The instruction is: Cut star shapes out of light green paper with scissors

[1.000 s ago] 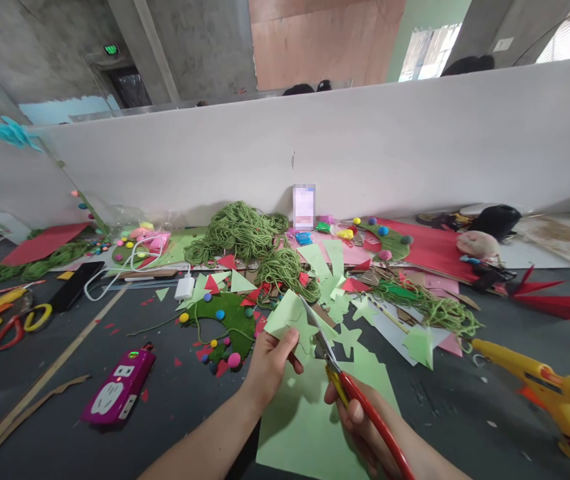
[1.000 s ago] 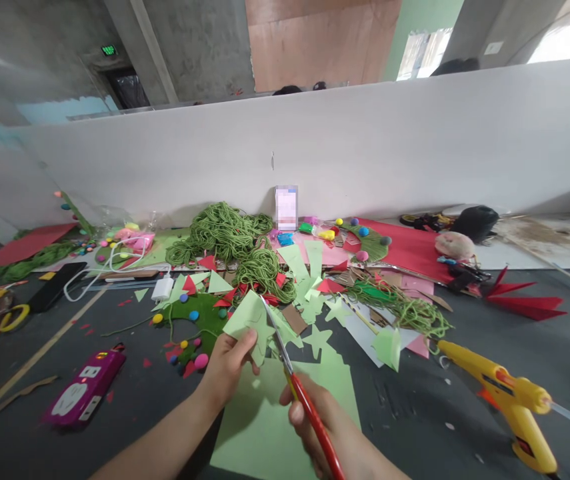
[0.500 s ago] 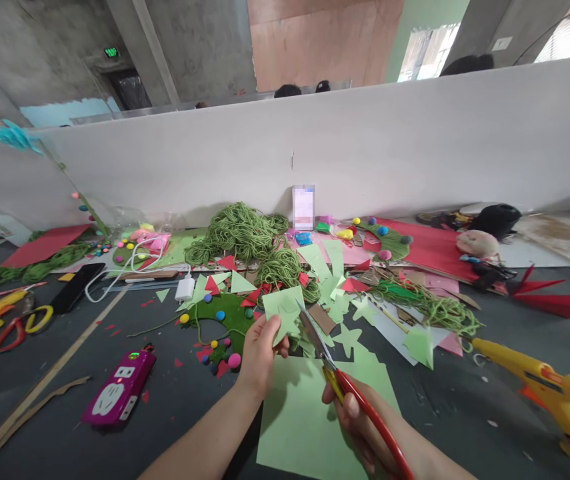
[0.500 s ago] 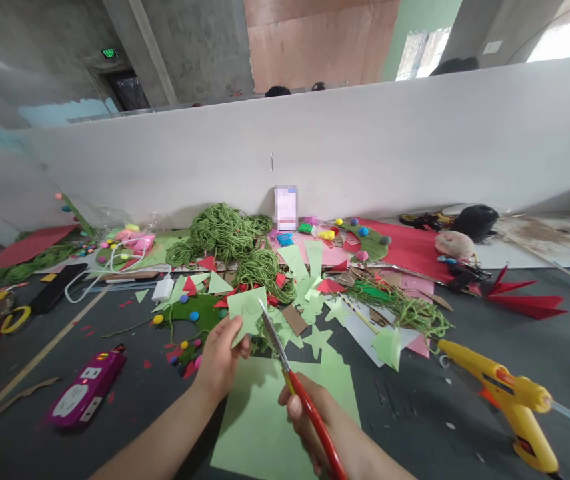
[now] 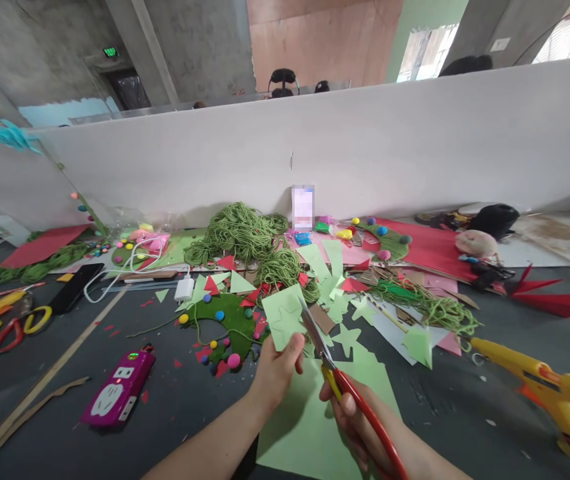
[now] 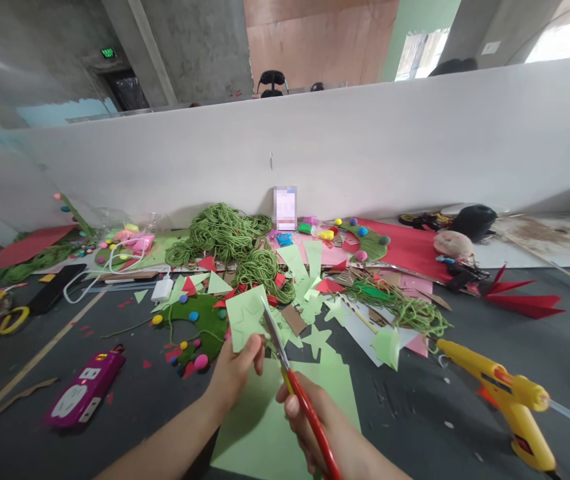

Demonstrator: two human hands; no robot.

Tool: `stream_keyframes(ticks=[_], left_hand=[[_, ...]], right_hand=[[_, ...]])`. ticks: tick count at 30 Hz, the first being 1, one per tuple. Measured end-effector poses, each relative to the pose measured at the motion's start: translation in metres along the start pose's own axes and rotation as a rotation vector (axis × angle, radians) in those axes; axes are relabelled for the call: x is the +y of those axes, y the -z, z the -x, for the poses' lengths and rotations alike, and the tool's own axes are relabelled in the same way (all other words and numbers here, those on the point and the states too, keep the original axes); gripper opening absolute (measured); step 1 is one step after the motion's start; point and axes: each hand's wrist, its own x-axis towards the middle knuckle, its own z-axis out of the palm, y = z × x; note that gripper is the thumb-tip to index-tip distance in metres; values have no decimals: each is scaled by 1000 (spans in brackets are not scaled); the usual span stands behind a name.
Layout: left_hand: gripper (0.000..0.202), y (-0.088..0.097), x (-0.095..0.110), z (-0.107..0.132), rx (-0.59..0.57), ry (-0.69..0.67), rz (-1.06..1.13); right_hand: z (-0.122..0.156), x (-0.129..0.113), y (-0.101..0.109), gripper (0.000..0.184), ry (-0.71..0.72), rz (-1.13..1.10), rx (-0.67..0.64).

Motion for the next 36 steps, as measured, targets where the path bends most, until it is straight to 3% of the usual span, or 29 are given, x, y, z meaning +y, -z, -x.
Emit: stream_keyframes(ticks=[3, 12, 24, 36], left_hand=[[64, 4, -5, -2, 122, 0, -50], [65, 0, 1, -2, 250, 62, 13], [63, -4, -5, 3, 162, 97, -36], [60, -12, -7, 3, 80, 127, 155]], right_hand=[[2, -7, -2, 77, -32, 58, -44], [6, -7, -3, 81, -46, 150, -55], [2, 1, -2, 73, -36, -44, -80], [1, 9, -4, 69, -31, -41, -22]])
